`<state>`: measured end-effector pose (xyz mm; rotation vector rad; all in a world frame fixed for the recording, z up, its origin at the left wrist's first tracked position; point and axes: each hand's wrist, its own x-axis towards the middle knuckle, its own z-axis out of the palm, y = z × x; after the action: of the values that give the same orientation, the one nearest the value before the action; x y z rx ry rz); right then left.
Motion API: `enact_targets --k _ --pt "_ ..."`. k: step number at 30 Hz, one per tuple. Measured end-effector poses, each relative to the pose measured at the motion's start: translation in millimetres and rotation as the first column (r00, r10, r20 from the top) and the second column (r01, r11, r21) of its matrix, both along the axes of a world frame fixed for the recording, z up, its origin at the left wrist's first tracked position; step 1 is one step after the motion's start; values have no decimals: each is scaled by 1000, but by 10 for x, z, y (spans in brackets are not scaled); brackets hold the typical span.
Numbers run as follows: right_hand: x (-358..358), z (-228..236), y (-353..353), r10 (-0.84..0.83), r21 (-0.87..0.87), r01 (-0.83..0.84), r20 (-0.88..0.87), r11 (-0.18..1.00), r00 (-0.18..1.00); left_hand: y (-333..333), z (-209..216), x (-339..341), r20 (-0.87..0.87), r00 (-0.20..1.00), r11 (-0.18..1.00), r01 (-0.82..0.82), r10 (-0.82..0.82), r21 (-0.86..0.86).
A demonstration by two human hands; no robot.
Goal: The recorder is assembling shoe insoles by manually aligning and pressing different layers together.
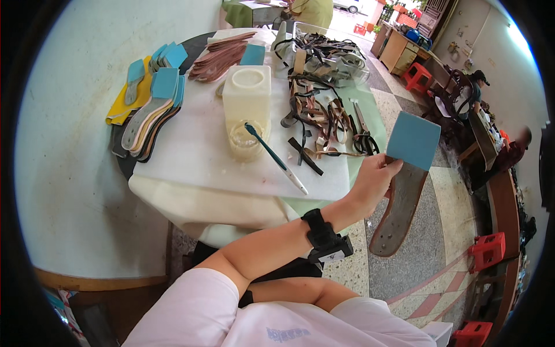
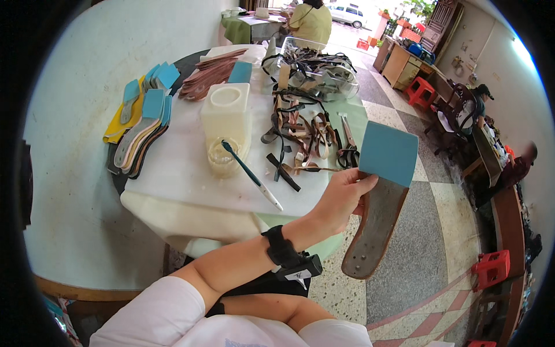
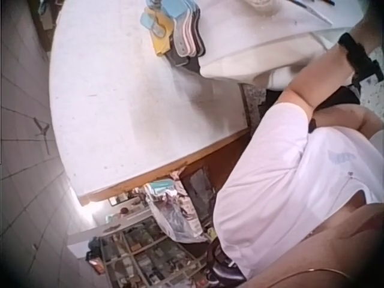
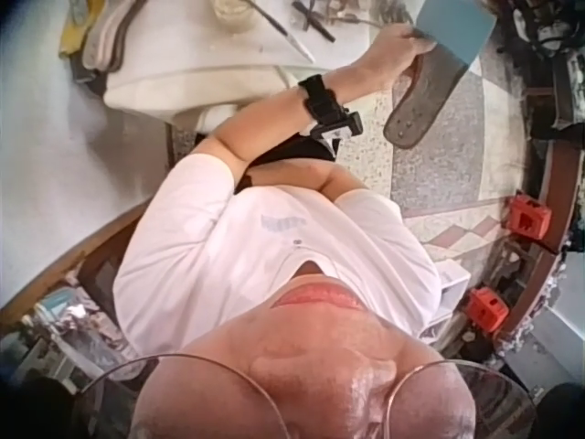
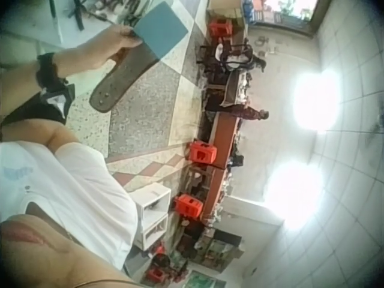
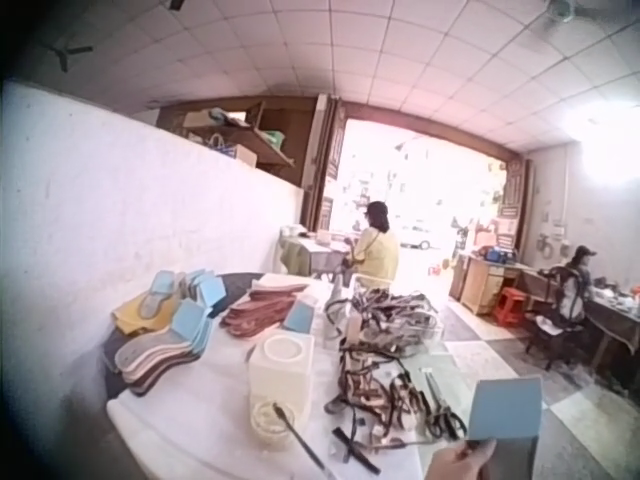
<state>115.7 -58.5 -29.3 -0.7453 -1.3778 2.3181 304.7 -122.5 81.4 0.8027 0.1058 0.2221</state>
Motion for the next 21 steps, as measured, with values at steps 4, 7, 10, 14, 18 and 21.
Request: enact_targets --k 4,7,10,14,18,21 --pt "-62 18 -14 27 -43 -28 -22 999 999 246 86 -108 18 999 986 -37 34 163" --pt "-111 8 -44 15 -87 -19 -52 996 999 579 109 -180 78 991 930 -132 111 344" --pt "-231 13 -75 38 -129 -48 -81 991 996 955 267 -538 73 988 953 -151 136 262" --pt "164 43 -17 -179 -45 175 -98 984 979 1394 314 -1104 14 958 920 -278 285 277" --pt "575 151 -237 -317 31 316 61 948 946 1716 196 -1625 -47 894 870 -420 446 257" --pt "784 199 -502 -463 9 466 126 885 877 1878 26 -1930 -123 862 857 -455 492 240"
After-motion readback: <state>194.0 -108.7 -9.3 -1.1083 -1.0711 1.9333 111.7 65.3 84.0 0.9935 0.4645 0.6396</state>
